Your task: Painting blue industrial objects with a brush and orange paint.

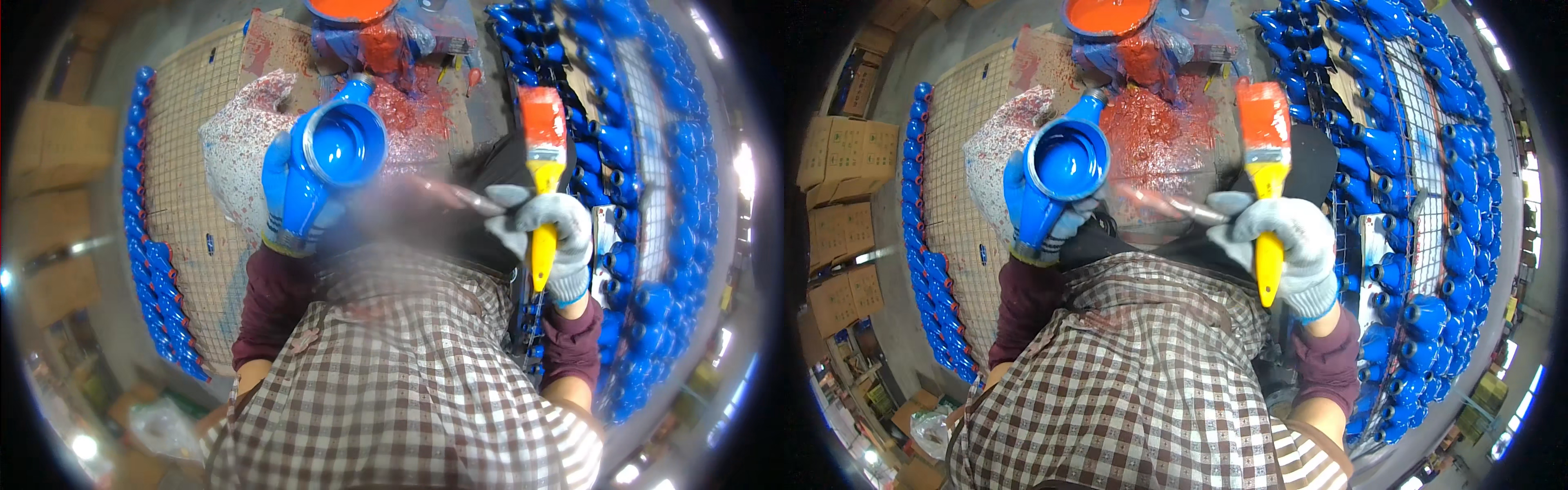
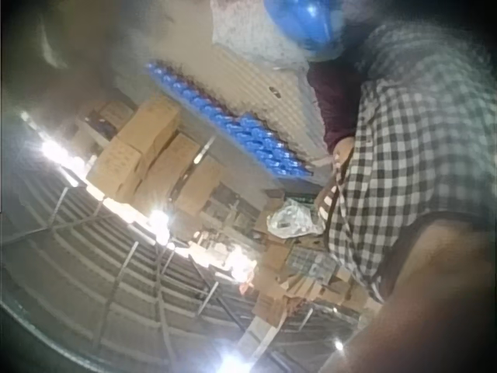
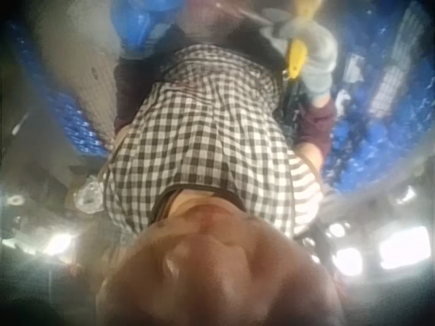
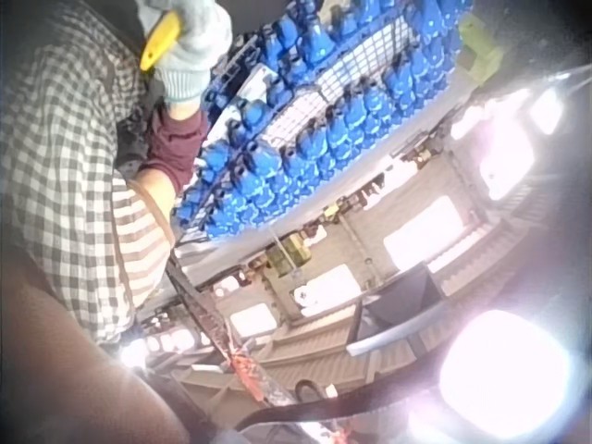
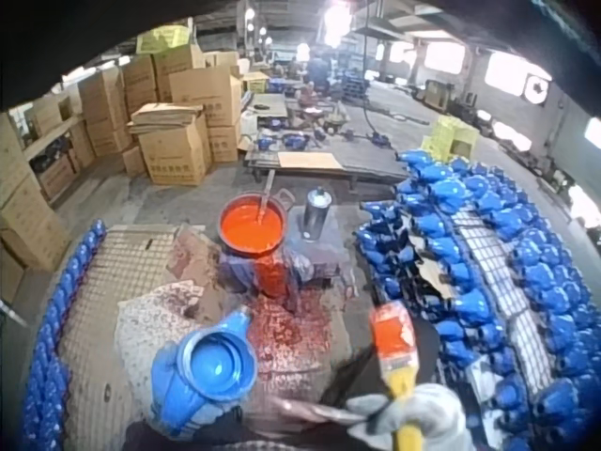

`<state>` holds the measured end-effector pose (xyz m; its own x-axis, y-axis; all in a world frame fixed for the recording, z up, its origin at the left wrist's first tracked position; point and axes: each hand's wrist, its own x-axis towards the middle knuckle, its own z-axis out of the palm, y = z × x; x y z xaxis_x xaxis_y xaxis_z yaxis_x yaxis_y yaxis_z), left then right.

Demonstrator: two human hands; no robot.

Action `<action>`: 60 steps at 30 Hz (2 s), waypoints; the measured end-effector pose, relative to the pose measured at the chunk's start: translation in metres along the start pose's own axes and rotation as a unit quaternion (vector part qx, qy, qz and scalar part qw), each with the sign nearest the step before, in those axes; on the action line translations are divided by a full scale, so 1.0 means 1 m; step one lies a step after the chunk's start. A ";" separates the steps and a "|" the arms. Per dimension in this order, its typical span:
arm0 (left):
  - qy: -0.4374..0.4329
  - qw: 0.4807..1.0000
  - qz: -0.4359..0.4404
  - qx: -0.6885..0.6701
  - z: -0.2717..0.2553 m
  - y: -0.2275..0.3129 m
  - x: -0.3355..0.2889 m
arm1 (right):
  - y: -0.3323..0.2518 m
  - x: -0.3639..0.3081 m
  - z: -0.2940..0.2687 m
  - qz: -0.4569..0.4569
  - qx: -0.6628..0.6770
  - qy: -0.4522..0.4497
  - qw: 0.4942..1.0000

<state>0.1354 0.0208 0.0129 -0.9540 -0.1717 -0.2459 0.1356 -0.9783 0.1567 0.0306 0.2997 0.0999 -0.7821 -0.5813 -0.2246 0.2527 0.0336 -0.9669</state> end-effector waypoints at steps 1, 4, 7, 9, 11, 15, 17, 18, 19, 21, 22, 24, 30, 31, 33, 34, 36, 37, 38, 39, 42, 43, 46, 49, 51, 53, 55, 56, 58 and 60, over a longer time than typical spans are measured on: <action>-0.028 0.999 -0.015 -0.010 0.003 0.000 0.001 | 0.001 0.003 0.001 -0.153 -0.148 -0.013 0.977; 0.020 1.000 -0.009 0.011 0.003 -0.007 0.001 | 0.008 0.016 0.007 -0.339 -0.299 -0.080 0.888; 0.022 1.000 -0.004 0.018 0.000 -0.007 -0.003 | 0.013 0.015 0.014 -0.338 -0.308 -0.056 0.887; -0.021 0.999 -0.030 0.014 0.001 -0.007 -0.004 | 0.009 0.015 0.016 -0.335 -0.247 0.009 0.909; -0.018 0.999 -0.031 0.012 0.001 -0.007 -0.004 | 0.006 0.017 0.015 -0.341 -0.275 -0.028 0.899; 0.046 0.995 0.033 0.086 -0.009 -0.009 0.001 | 0.009 0.019 0.010 -0.337 -0.320 -0.086 0.881; 0.032 0.998 0.014 0.060 -0.009 -0.006 0.001 | 0.009 0.019 0.009 -0.353 -0.293 -0.031 0.888; 0.018 0.999 -0.005 0.034 -0.008 -0.006 0.001 | 0.007 0.018 0.004 -0.362 -0.346 -0.028 0.865; 0.018 0.999 -0.007 0.033 -0.007 -0.008 0.003 | 0.007 0.018 0.006 -0.361 -0.347 -0.027 0.865; 0.098 0.993 0.037 0.051 -0.005 -0.011 0.007 | 0.008 0.019 0.017 -0.276 -0.239 -0.116 0.924; 0.099 0.993 0.038 0.052 -0.007 -0.011 0.006 | 0.001 0.021 0.022 -0.330 -0.312 -0.119 0.883; 0.035 0.999 -0.004 0.018 -0.016 -0.011 0.002 | 0.006 0.018 0.021 -0.287 -0.238 -0.081 0.924; -0.007 1.000 -0.006 0.001 0.006 -0.014 0.012 | 0.017 0.025 0.004 -0.349 -0.252 -0.054 0.901; -0.012 1.000 -0.015 0.000 0.004 -0.017 0.014 | 0.008 0.022 0.016 -0.335 -0.220 -0.072 0.913; -0.008 0.998 -0.002 0.062 0.003 -0.023 0.015 | -0.003 0.022 0.019 -0.442 -0.329 -0.082 0.830; 0.037 0.879 0.181 0.440 -0.014 -0.022 0.016 | -0.005 0.024 0.020 -0.453 -0.341 -0.046 0.823; 0.027 1.000 0.001 0.014 0.010 -0.024 0.009 | -0.013 0.026 0.007 -0.447 -0.351 0.024 0.823; -0.042 0.998 0.002 0.051 -0.004 -0.015 0.003 | -0.007 0.028 -0.001 -0.426 -0.323 0.095 0.840; -0.018 0.998 0.031 0.050 -0.006 -0.011 0.005 | -0.001 0.029 -0.016 -0.362 -0.333 0.183 0.851; -0.050 0.993 0.033 0.104 -0.016 -0.003 0.012 | 0.004 0.032 -0.032 -0.298 -0.333 0.268 0.854; 0.070 0.959 0.091 0.259 -0.009 0.008 0.007 | -0.010 0.062 -0.091 -0.357 -0.396 0.353 0.769; 0.075 0.974 0.090 0.192 -0.002 0.004 0.007 | -0.009 0.068 -0.113 -0.328 -0.404 0.392 0.759; 0.111 0.982 0.104 0.114 0.047 -0.018 -0.003 | 0.001 0.070 -0.197 -0.239 -0.612 0.444 0.609; -0.004 0.971 0.070 0.227 0.028 0.001 0.005 | 0.003 0.070 -0.262 -0.164 -0.644 0.468 0.582; -0.092 0.983 0.067 0.144 0.050 -0.002 0.010 | -0.001 0.072 -0.264 -0.147 -0.643 0.459 0.595; -0.205 0.968 0.054 0.135 0.025 0.013 0.021 | 0.003 0.082 -0.286 -0.046 -0.690 0.444 0.569; -0.230 0.967 0.000 0.111 0.043 0.033 0.024 | 0.012 0.087 -0.306 -0.059 -0.718 0.429 0.545; -0.218 0.971 0.025 0.091 0.046 0.036 0.028 | 0.015 0.087 -0.309 -0.080 -0.719 0.429 0.540; -0.208 0.974 0.051 0.074 0.050 0.046 0.042 | 0.010 0.082 -0.296 -0.069 -0.724 0.428 0.537; -0.152 0.976 0.141 0.072 0.053 0.063 0.061 | 0.004 0.078 -0.284 -0.085 -0.718 0.432 0.540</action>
<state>0.0712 -0.0452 0.0582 -0.9223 -0.3681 0.1182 0.3863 -0.8665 0.3160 -0.1909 0.4853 0.0441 -0.8554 -0.1000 0.5083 -0.0812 0.9949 0.0591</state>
